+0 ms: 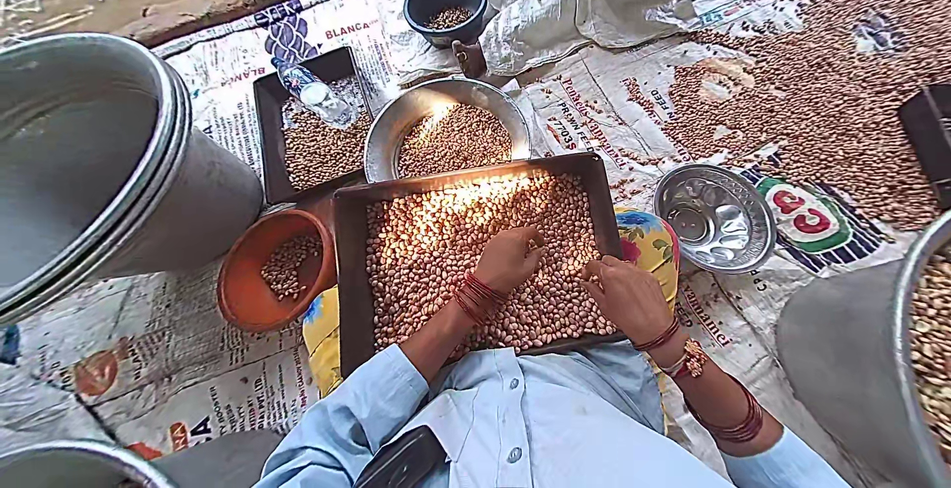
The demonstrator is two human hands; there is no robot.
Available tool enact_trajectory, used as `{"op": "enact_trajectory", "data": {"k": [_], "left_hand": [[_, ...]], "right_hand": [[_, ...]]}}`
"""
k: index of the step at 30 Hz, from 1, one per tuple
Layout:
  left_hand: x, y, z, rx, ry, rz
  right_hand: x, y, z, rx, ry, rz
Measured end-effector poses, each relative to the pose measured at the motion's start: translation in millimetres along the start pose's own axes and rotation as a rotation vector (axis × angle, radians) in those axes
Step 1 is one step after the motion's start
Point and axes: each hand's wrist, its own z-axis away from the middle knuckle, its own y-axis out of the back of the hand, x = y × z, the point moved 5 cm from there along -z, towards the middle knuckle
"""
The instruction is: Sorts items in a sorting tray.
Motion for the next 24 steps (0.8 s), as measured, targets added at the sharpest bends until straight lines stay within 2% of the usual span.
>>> {"op": "enact_trajectory", "data": {"k": [2,5,7,9,11,14,17,19,20,22,24], "left_hand": [[-1,1,4,-0.034,0.041,0.320],[8,-15,12,-0.226,0.183,0.851],[14,-23,19,-0.360,0.279,1.054],[12,-17,25,-0.356,0.299,1.099],[-3,2,29,-0.227,0.237,0.973],[-49,57,57,0.092,0.222,0.685],[-118,124,114,0.506,0.385,0.343],[-147,165,155,0.654,0.592,0.040],[-156,180,171,0.720,0.636,-0.075],[-166,194,186,0.813,0.560,-0.247],[-152,188,171,0.821,0.392,-0.302]], "right_hand": [[-14,16,-2,-0.039,0.067,-0.096],[-41,34,-4,0.145,0.313,-0.212],[-49,41,-11,0.226,0.379,-0.252],[-44,43,-23,0.306,0.341,-0.193],[-31,37,-36,0.300,0.250,-0.096],[-13,16,-51,0.106,0.148,-0.004],[-8,1,-55,0.036,0.131,0.076],[-7,-3,-55,0.044,0.133,0.105],[-8,-4,-55,0.050,0.135,0.116],[-9,-5,-56,0.037,0.124,0.127],[-10,-5,-55,0.011,0.106,0.136]]}}
